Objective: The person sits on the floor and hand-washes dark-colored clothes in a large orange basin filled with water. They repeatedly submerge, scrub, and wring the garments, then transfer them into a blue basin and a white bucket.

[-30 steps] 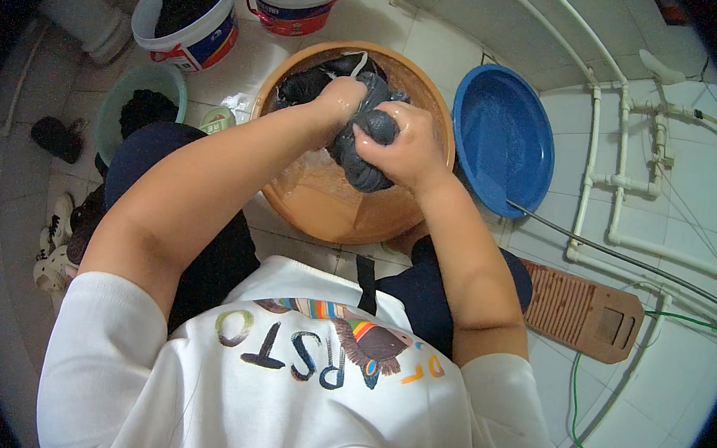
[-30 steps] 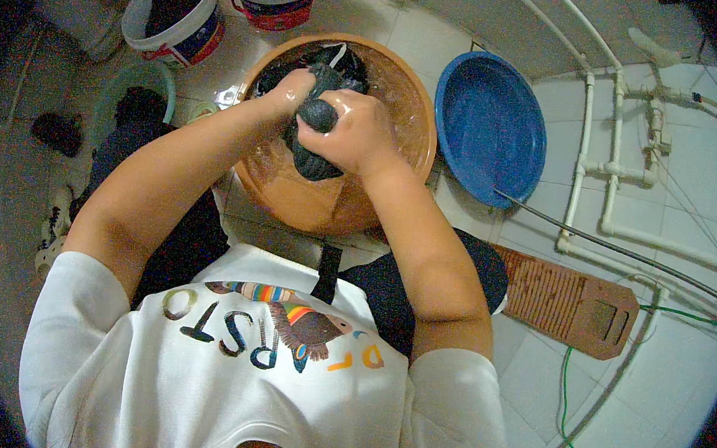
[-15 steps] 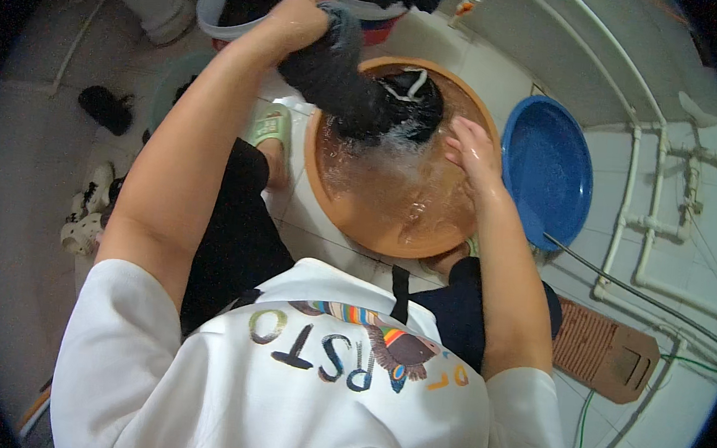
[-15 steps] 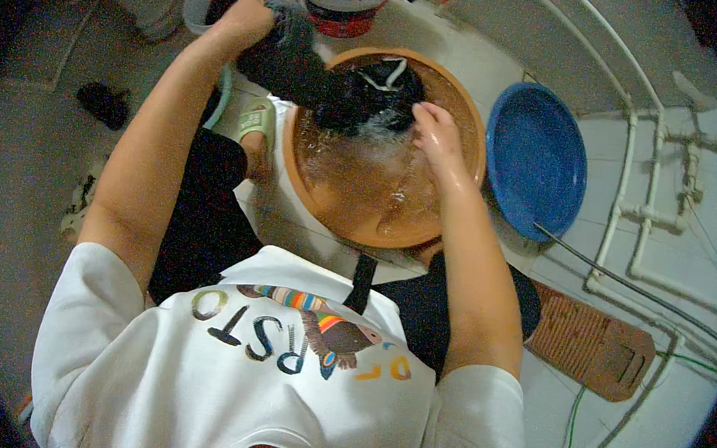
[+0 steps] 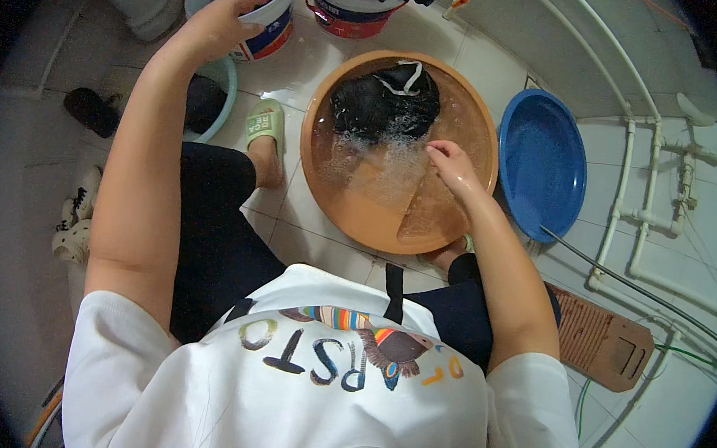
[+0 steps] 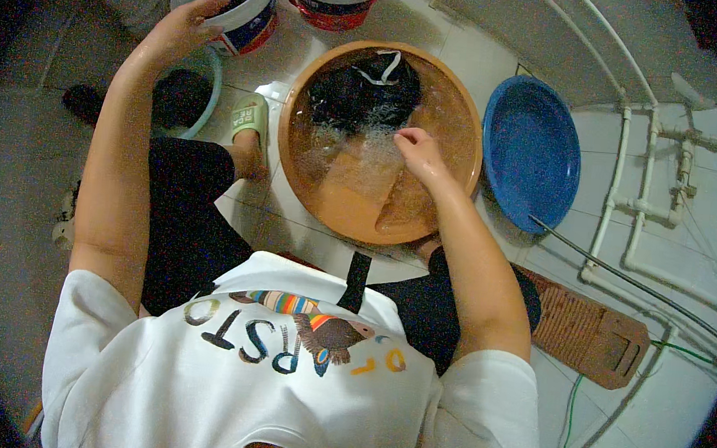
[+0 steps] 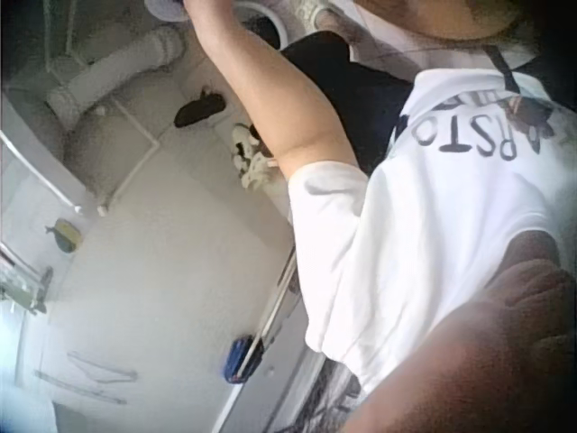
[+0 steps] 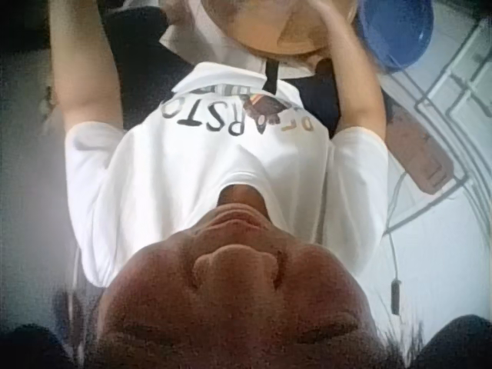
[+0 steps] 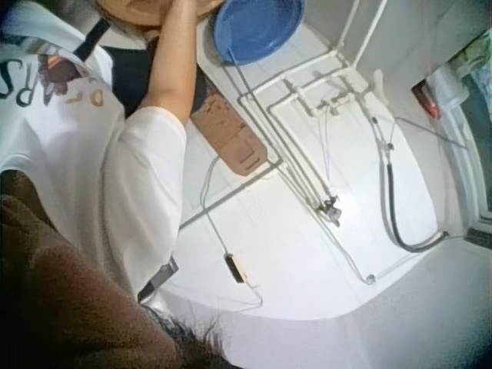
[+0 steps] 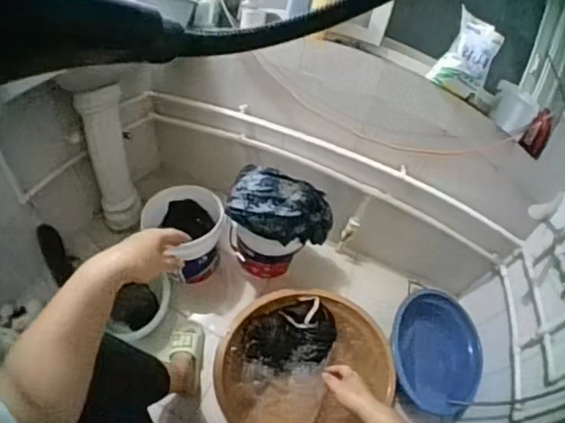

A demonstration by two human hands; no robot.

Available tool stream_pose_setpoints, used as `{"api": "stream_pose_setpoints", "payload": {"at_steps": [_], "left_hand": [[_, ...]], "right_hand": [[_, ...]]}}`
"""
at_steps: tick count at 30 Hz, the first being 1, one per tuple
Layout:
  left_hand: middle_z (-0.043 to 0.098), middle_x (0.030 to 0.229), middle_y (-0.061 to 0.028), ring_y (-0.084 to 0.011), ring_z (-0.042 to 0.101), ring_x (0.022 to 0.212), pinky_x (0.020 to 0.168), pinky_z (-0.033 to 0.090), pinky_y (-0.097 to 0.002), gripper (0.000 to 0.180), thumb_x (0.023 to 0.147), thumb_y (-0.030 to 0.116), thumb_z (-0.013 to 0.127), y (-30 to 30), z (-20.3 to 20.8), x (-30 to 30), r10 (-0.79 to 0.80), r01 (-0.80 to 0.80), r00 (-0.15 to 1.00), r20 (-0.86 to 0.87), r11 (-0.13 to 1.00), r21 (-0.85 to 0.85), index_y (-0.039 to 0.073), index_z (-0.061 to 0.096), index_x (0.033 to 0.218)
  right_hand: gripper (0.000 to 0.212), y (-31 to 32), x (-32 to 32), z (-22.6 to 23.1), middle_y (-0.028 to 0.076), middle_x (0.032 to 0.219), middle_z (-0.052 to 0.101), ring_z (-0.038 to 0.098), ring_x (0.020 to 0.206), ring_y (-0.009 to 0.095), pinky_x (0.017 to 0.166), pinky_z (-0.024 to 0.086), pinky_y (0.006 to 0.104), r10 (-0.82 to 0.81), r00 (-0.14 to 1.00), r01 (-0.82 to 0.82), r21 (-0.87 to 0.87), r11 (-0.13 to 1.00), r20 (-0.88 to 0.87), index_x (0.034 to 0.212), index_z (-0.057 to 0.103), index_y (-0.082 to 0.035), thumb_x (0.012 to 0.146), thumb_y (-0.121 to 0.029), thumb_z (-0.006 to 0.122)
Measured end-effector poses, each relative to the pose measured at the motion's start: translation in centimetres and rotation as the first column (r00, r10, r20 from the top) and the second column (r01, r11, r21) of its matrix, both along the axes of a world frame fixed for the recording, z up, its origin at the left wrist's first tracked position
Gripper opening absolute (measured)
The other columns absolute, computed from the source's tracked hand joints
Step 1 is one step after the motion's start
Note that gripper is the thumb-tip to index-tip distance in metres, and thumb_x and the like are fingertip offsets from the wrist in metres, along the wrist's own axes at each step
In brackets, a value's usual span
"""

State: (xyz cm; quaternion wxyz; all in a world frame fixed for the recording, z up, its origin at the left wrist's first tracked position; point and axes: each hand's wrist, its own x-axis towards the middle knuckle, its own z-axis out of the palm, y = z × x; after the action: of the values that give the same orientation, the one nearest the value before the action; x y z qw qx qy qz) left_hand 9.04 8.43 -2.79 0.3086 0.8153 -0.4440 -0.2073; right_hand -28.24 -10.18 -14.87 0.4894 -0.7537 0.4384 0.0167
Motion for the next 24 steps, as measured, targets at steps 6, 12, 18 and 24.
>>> {"api": "stream_pose_setpoints", "payload": {"at_steps": [6,12,18,24], "left_hand": [[0.055,0.112,-0.0149,-0.0207,0.053,0.101,0.086,0.041,-0.0307,0.041,0.079,0.014,0.059,-3.4,3.0,-6.4,-0.133,0.109,0.975,0.18,0.984,0.141,0.004,0.048,0.118],[0.058,0.104,-0.0166,-0.0304,0.056,0.096,0.083,0.044,-0.0356,0.04,0.078,0.021,0.06,-5.2,2.1,-8.7,-0.188,0.142,0.946,0.264,0.972,0.186,0.007,0.05,0.114],[0.057,0.104,-0.0169,-0.0316,0.055,0.096,0.083,0.044,-0.0369,0.041,0.078,0.025,0.06,-6.3,2.0,-8.9,-0.227,0.172,0.936,0.269,0.962,0.214,0.008,0.051,0.114],[0.057,0.104,-0.0162,-0.0321,0.055,0.095,0.082,0.044,-0.038,0.042,0.078,0.028,0.06,-6.7,2.5,-9.7,-0.278,0.233,0.93,0.239,0.951,0.203,0.008,0.051,0.114]], "right_hand": [[0.038,-2.5,5.3,-4.7,0.016,0.107,0.055,0.054,0.097,0.03,0.084,0.043,0.0369,0.253,0.916,-0.335,-0.246,0.909,-0.31,0.109,0.054,-0.003,0.08,-0.028,0.054],[0.051,-6.9,9.3,-12.7,0.014,0.118,0.049,0.051,0.103,0.03,0.086,0.043,0.0394,0.428,0.811,-0.583,-0.5,0.64,-0.398,0.123,0.039,-0.006,0.08,-0.028,0.055],[0.088,-6.3,6.4,-15.2,0.017,0.121,0.045,0.049,0.106,0.032,0.088,0.04,0.0371,0.306,0.583,-0.532,-0.069,0.844,-0.752,0.136,0.013,-0.009,0.07,-0.027,0.069],[0.074,-5.6,-2.6,-17.0,0.02,0.117,0.05,0.05,0.103,0.032,0.086,0.041,0.0349,0.392,0.814,-0.337,0.2,0.92,-0.43,0.132,0.028,-0.005,0.074,-0.034,0.064]]}}
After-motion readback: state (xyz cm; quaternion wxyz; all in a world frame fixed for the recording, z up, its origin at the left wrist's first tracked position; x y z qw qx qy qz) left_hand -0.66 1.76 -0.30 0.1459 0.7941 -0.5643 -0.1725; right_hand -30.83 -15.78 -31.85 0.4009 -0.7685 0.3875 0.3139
